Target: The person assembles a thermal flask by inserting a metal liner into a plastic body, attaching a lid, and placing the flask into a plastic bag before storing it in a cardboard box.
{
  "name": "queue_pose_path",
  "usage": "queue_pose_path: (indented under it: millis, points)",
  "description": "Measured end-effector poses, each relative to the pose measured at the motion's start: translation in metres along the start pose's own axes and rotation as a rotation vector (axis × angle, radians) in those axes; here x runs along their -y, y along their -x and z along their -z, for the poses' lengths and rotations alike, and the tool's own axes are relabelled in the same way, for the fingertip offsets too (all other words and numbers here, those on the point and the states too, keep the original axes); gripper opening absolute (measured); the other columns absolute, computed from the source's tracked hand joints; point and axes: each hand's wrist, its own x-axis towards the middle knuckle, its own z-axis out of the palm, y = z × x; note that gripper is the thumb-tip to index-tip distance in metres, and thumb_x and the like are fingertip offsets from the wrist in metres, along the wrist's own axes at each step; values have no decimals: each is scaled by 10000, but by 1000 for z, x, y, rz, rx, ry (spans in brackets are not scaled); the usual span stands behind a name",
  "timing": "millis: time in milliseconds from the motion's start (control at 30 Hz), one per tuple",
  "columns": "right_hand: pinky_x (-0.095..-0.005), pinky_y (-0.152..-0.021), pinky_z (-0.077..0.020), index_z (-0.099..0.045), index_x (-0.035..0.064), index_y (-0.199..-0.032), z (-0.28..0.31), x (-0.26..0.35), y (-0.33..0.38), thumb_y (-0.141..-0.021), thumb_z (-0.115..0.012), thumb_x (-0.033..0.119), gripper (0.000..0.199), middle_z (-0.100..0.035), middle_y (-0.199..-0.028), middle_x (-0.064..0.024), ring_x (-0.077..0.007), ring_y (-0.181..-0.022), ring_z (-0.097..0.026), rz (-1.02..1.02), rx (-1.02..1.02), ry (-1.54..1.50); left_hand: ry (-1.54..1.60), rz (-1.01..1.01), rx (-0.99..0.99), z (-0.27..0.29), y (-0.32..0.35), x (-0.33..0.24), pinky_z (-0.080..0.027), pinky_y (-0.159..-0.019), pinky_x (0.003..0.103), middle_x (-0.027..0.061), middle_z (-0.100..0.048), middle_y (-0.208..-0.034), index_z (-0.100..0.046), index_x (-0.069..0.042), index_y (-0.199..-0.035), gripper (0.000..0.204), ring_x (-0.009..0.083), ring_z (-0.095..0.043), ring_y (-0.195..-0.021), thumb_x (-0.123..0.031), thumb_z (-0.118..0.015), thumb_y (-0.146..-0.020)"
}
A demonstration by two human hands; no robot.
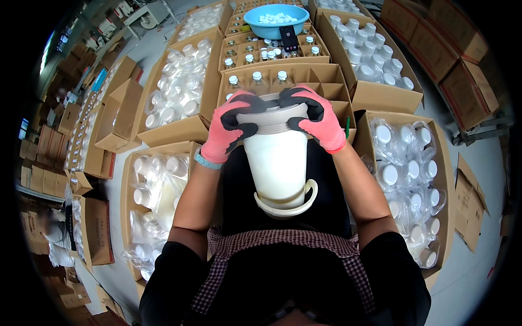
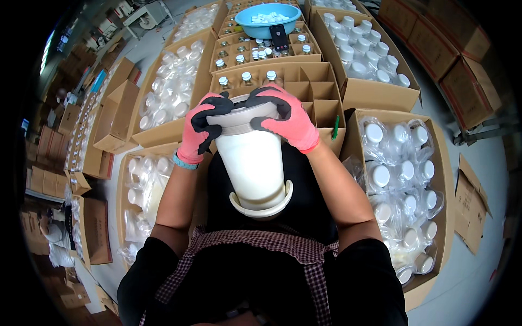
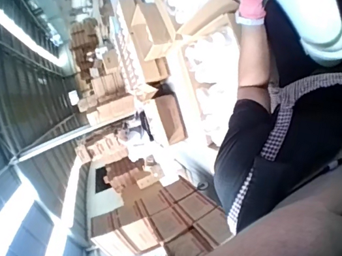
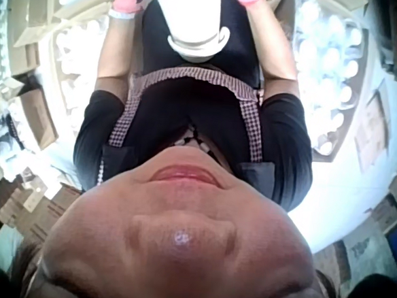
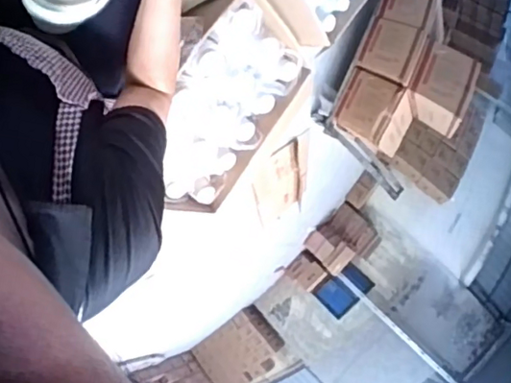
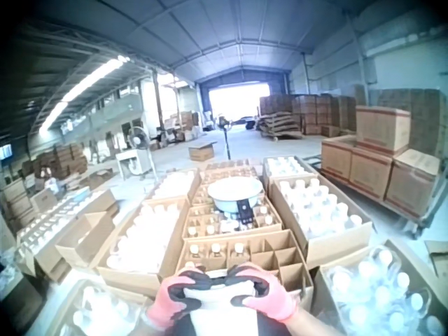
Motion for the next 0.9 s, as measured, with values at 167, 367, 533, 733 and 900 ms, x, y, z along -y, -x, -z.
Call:
queue_pose_path:
  millis: [167, 367, 533, 733, 900]
  points:
    - [-352, -978, -426, -630, -11, -1118, -5, -1, 1, -669, -729, 24, 461, -589, -1176, -138, -262, -1092, -553, 28, -64, -9, 56, -22, -46, -3, -3, 1, -407, -1024, 402, 184, -544, -1252, -647, -24, -1107, 523, 305, -518, -1178, -243, -792, -654]
    - [-371, -954, -448, -644, 1, -1097, -9, 9, 3, -624, -764, 28, 489, -590, -1166, -154, -296, -1089, -568, 127, -88, 127, 49, -102, 24, 5, -10, -3, -427, -990, 425, 190, -575, -1210, -658, -53, -1089, 526, 325, -532, -1147, -239, -824, -626]
    - [-368, -950, -453, -646, -7, -1079, -1, -2, 8, -617, -758, 51, 480, -586, -1169, -157, -298, -1085, -567, 73, -79, 125, 68, -105, 19, -6, -11, -7, -446, -955, 433, 178, -597, -1184, -657, -49, -1065, 527, 328, -553, -1097, -122, -845, -578]
    - [-390, -1018, -399, -628, -1, -1055, 5, -42, 4, -869, -630, 264, 324, -589, -1141, -146, -307, -1122, -541, 113, 21, -202, -310, -19, -69, -33, -3, -31, -452, -951, 439, 127, -619, -1154, -656, -33, -1066, 510, 306, -557, -1103, -94, -851, -598]
    - [-470, -1102, -349, -608, 33, -939, -10, -84, -25, -1058, -340, 404, 473, -585, -1082, -151, -361, -1278, -456, -80, 178, -1185, -1256, -5, -39, -130, -25, -81, -320, -1000, 484, 86, -536, -1241, -576, -146, -1264, 649, 317, -458, -1186, -323, -780, -674]
